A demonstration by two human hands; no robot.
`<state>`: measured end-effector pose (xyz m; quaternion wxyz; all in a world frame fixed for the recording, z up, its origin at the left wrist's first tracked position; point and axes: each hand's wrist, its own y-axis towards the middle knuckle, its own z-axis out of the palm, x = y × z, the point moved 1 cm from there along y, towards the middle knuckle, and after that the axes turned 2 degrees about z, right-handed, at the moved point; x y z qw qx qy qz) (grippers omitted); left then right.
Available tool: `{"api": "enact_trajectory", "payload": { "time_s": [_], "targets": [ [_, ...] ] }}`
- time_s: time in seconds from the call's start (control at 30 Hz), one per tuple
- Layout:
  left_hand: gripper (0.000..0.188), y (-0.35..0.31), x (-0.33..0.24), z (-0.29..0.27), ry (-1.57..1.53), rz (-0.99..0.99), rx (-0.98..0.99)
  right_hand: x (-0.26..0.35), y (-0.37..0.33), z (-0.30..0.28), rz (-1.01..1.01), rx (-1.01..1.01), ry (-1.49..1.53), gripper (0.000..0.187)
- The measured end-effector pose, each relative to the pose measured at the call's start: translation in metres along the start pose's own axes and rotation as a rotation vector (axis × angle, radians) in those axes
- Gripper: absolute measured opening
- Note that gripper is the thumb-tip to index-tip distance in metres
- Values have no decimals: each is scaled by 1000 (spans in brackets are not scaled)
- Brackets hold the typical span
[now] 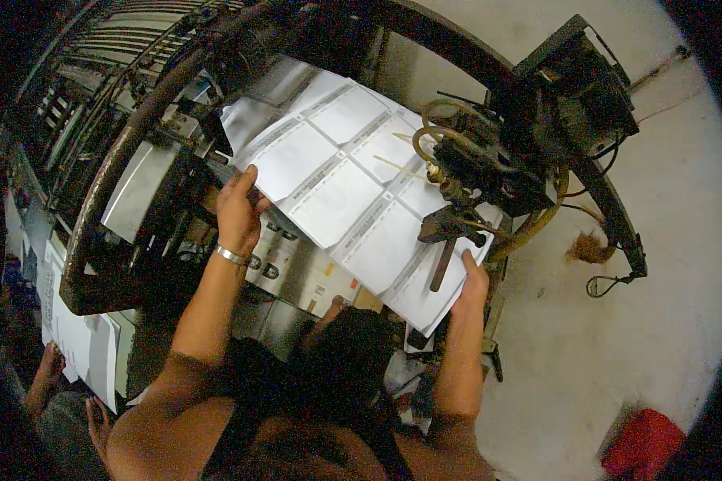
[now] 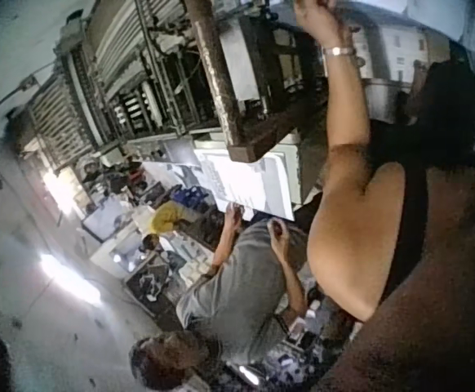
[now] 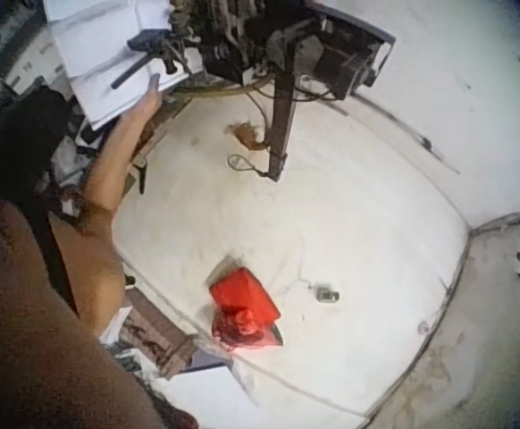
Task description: The person operates a printing machine by loading stacks of printed paper, aligning them, and using a wooden block to press the edges even.
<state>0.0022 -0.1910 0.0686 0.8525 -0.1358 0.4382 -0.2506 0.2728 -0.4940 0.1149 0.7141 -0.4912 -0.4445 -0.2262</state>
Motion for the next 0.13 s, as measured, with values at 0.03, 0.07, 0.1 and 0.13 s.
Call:
{"api": "enact_trajectory", "payload": {
  "time_s": [0.03, 0.07, 0.1, 0.13],
  "targets": [
    [23, 2, 1, -2, 25, -7, -47, 1, 5, 3, 15, 18, 34, 35],
    [26, 6, 1, -2, 42, 21, -53, 2, 10, 6, 15, 53, 70, 34],
    [39, 13, 1, -4, 36, -7, -104, 3, 14, 9, 6, 144, 150, 36],
    [39, 10, 8, -6, 27, 8, -49, 1, 2, 1, -24, 145, 113, 39]
  ]
}}
